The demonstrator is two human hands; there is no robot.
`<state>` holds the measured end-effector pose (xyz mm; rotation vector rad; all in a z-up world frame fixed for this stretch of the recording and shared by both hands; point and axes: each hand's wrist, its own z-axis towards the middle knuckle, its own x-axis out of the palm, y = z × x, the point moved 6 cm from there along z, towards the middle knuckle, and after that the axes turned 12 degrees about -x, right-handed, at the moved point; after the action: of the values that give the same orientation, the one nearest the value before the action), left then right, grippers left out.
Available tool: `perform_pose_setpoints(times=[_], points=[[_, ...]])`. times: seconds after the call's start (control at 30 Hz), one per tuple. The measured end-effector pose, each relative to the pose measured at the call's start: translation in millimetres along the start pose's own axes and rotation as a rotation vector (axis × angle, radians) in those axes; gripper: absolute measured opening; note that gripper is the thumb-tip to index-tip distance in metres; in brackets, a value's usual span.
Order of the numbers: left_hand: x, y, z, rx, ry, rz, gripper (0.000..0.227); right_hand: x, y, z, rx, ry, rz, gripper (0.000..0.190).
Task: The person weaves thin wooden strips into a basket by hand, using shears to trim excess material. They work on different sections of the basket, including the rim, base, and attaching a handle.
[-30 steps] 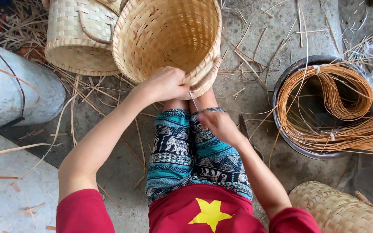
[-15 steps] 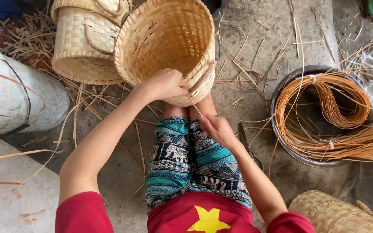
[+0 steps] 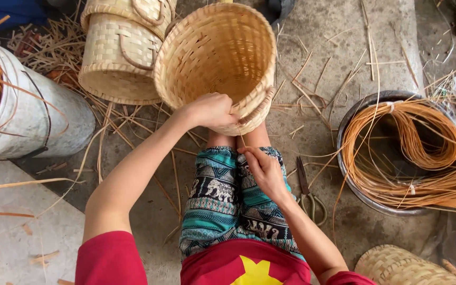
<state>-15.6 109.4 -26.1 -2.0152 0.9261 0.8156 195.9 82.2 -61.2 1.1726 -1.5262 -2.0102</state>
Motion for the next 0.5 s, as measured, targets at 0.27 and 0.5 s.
perform_pose_setpoints(times=[0.27, 0.5], points=[[-21, 19, -3, 0.119, -0.049, -0.076, 0.044, -10, 40, 22, -0.304, 0.055, -0.224, 0.024], [-44, 52, -31, 0.085, -0.044, -0.595, 0.044, -10, 89, 42, -0.547, -0.089, -0.287, 0.019]])
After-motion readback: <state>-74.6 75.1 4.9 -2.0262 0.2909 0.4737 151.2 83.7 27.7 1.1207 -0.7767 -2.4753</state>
